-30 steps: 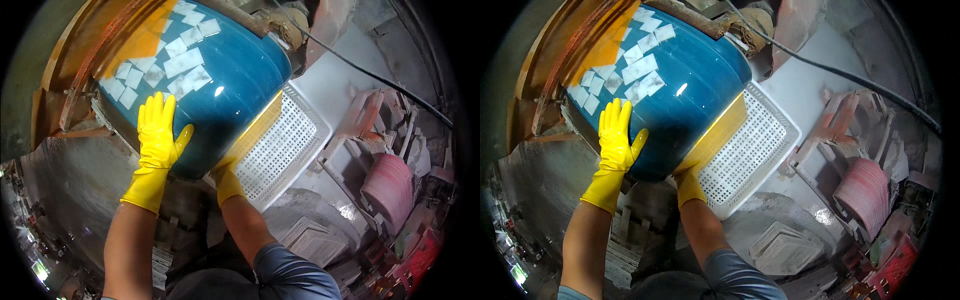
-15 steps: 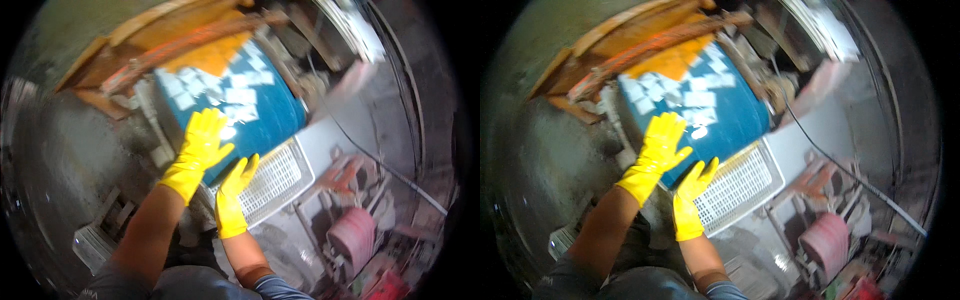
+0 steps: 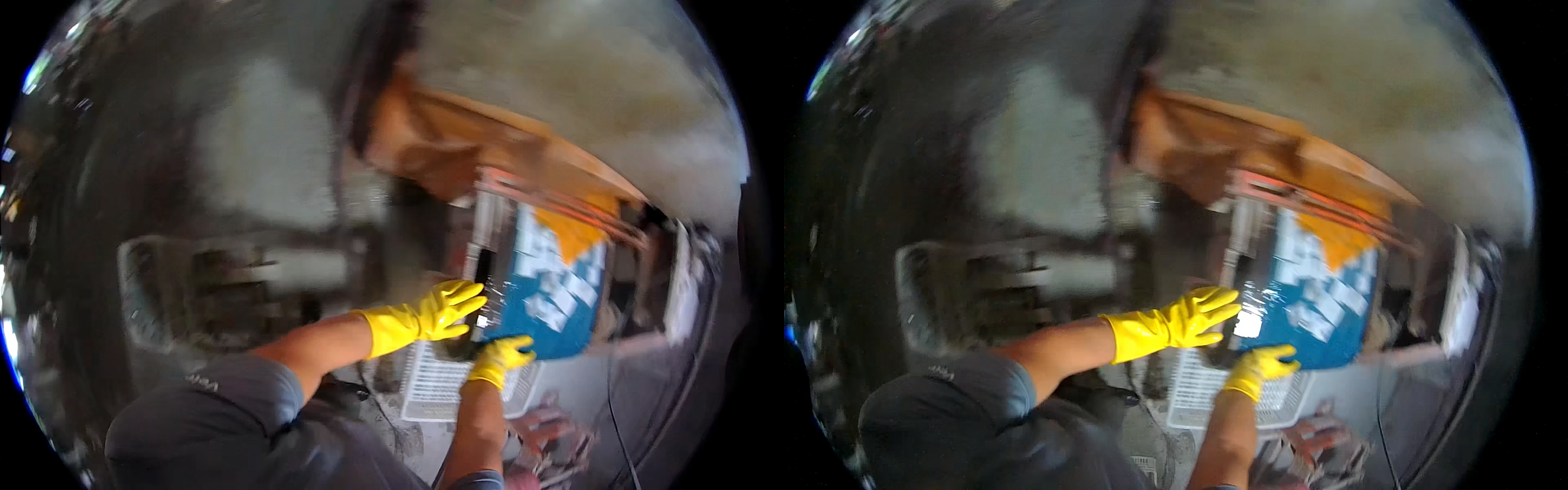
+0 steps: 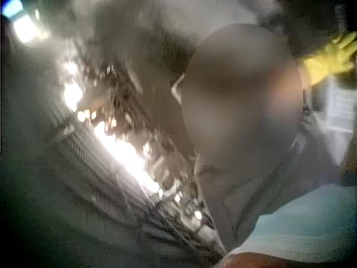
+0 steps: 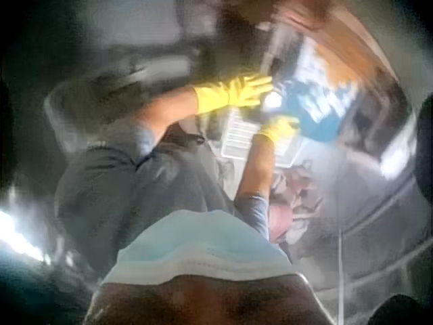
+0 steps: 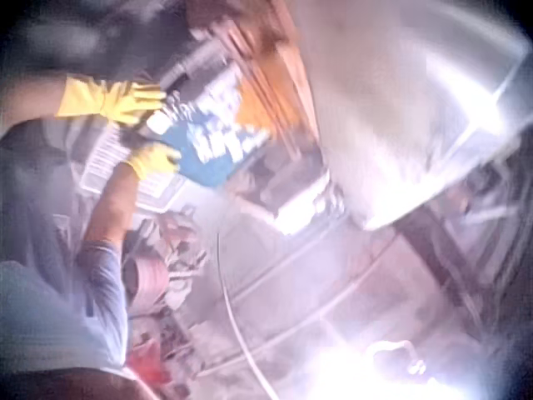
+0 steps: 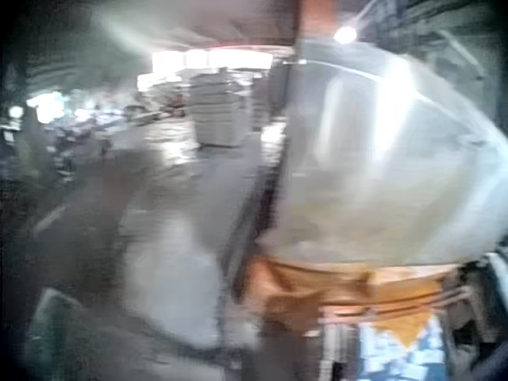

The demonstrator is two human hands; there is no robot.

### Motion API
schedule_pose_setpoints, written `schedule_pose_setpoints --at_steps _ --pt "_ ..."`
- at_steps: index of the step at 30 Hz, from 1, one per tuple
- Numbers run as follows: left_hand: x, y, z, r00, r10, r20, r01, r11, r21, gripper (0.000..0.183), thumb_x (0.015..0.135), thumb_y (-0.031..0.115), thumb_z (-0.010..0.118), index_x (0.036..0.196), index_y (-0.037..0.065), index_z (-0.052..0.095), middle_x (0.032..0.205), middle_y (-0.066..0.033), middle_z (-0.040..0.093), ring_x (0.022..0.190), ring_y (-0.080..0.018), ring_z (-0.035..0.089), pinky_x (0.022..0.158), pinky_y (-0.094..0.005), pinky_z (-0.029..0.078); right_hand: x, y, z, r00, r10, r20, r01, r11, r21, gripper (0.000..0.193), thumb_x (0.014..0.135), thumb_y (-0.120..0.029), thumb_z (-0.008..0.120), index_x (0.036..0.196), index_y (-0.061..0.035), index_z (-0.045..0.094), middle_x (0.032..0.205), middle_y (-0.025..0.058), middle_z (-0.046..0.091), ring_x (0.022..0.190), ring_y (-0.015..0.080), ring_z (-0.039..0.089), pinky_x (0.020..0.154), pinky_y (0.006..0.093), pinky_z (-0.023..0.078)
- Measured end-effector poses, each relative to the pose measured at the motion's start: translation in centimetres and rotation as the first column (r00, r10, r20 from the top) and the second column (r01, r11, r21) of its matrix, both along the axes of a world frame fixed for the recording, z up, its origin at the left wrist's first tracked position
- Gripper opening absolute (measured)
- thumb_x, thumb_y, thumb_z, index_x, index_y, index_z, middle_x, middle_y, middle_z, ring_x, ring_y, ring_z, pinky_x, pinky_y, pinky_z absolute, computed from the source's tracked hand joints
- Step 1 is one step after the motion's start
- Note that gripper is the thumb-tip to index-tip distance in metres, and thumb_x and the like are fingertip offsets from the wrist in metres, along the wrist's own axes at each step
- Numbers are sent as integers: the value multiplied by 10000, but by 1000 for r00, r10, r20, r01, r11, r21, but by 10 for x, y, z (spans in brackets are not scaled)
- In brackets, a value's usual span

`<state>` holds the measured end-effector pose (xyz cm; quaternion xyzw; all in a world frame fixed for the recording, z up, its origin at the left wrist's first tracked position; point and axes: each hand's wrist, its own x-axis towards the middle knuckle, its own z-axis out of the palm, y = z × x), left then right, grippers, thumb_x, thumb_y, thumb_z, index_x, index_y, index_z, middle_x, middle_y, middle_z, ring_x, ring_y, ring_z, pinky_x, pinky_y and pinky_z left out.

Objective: The person operates a vibrating conveyor in a factory, repeatedly tilting a metal tray to move small gray blocks along the surface. They also handle a white basket filled with similar blocks, shaking it to redistribute the contents, and use a metal bar to adjust the tray position.

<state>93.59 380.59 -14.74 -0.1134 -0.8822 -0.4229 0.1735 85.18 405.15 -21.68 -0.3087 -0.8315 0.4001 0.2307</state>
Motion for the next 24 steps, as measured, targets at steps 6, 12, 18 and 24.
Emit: schedule_pose_setpoints --at_steps 6,12,18,24 --pt "379 -239 -43 271 600 752 -302 795 -526 339 830 322 733 1042 61 780 1098 -227 741 1046 -436 704 868 -547 556 -12 15 31 902 -71 426 -57 958 281 555 1064 -436 516 1503 -96 519 1410 193 620 1225 378 626 1058 473 490" --pt "792 -232 63 -708 523 474 -273 416 -867 333 860 200 761 1175 96 790 1189 -197 751 1142 -376 712 963 -520 550 -15 -14 69 737 -30 676 -240 922 303 481 1069 -392 512 1448 -101 561 1368 186 632 1184 384 646 1033 501 491" --pt "832 -167 34 -584 543 603 -486 361 -796 334 955 286 643 1215 120 769 1217 -192 732 1155 -385 681 1004 -495 515 58 -76 61 124 459 880 -602 740 -301 430 1048 -409 549 1317 -83 625 1229 173 672 1072 366 661 954 489 505" --pt "620 -263 -13 459 408 790 -726 685 68 300 996 261 631 1249 136 735 1135 -255 698 1143 -439 640 1013 -514 484 96 -217 1 -406 574 711 -565 454 -689 408 1027 -426 585 1187 -66 689 1090 160 712 960 347 677 876 477 519"
